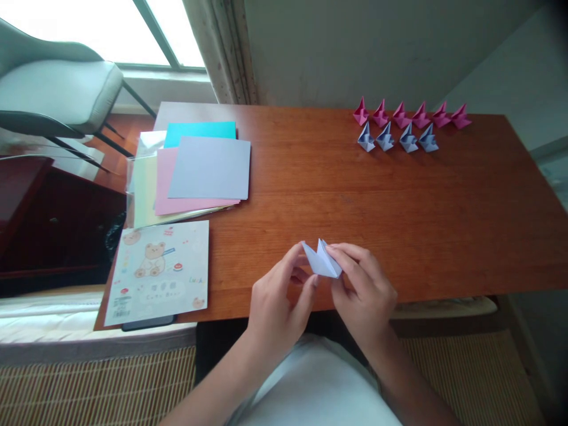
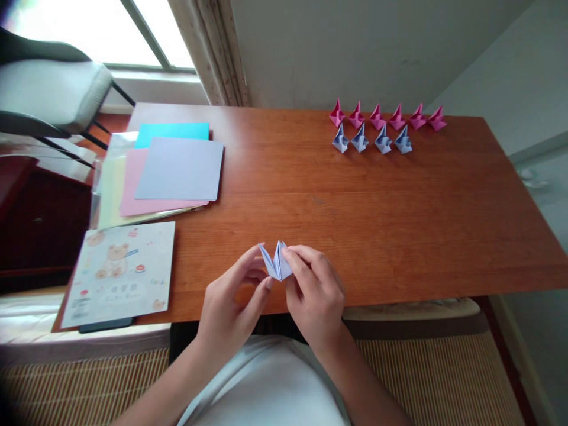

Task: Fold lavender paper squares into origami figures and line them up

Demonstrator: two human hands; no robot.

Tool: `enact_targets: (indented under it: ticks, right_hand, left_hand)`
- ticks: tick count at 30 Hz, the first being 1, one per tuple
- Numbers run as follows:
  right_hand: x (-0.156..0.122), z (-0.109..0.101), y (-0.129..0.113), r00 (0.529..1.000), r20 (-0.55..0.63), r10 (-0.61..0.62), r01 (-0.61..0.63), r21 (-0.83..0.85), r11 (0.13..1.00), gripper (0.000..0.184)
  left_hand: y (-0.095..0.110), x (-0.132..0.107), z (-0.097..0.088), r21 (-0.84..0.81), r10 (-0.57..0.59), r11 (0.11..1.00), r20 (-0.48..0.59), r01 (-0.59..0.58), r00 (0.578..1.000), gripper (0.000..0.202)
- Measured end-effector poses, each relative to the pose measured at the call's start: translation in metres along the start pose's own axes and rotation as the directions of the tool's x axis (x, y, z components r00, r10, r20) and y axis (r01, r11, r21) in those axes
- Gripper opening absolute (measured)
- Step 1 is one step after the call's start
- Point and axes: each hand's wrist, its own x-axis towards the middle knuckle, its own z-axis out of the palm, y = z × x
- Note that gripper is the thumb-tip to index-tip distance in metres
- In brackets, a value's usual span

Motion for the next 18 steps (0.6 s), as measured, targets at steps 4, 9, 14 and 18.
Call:
enact_targets:
  ticks: [4, 9, 14, 18]
  right_hand:
    - [-0.002, 0.004, -0.005, 0.999, 0.000, -0.041, 0.041, 0.032, 0.999, 0.041]
    - [-0.004, 0.006, -0.015, 0.996, 0.002, -0.086, 0.086, 0.118, 0.989, 0.042]
    - [-0.003, 0.005, -0.018, 0.992, 0.027, -0.121, 0.116, 0.150, 0.982, 0.046]
    - [-0.002, 0.004, -0.020, 0.992, 0.018, -0.127, 0.123, 0.155, 0.980, 0.045]
  left_hand:
    - [-0.003, -0.005, 0.003, 0.174, 0.144, 0.975, -0.011, -0.140, 0.990, 0.058]
    - [-0.007, -0.004, 0.004, 0.095, 0.121, 0.988, -0.029, -0.118, 0.992, 0.057]
    - [-0.009, 0.001, 0.003, -0.084, -0.047, 0.996, -0.076, 0.041, 0.996, 0.042]
    - [-0.008, 0.003, 0.003, -0.159, -0.100, 0.984, -0.104, 0.083, 0.990, 0.035]
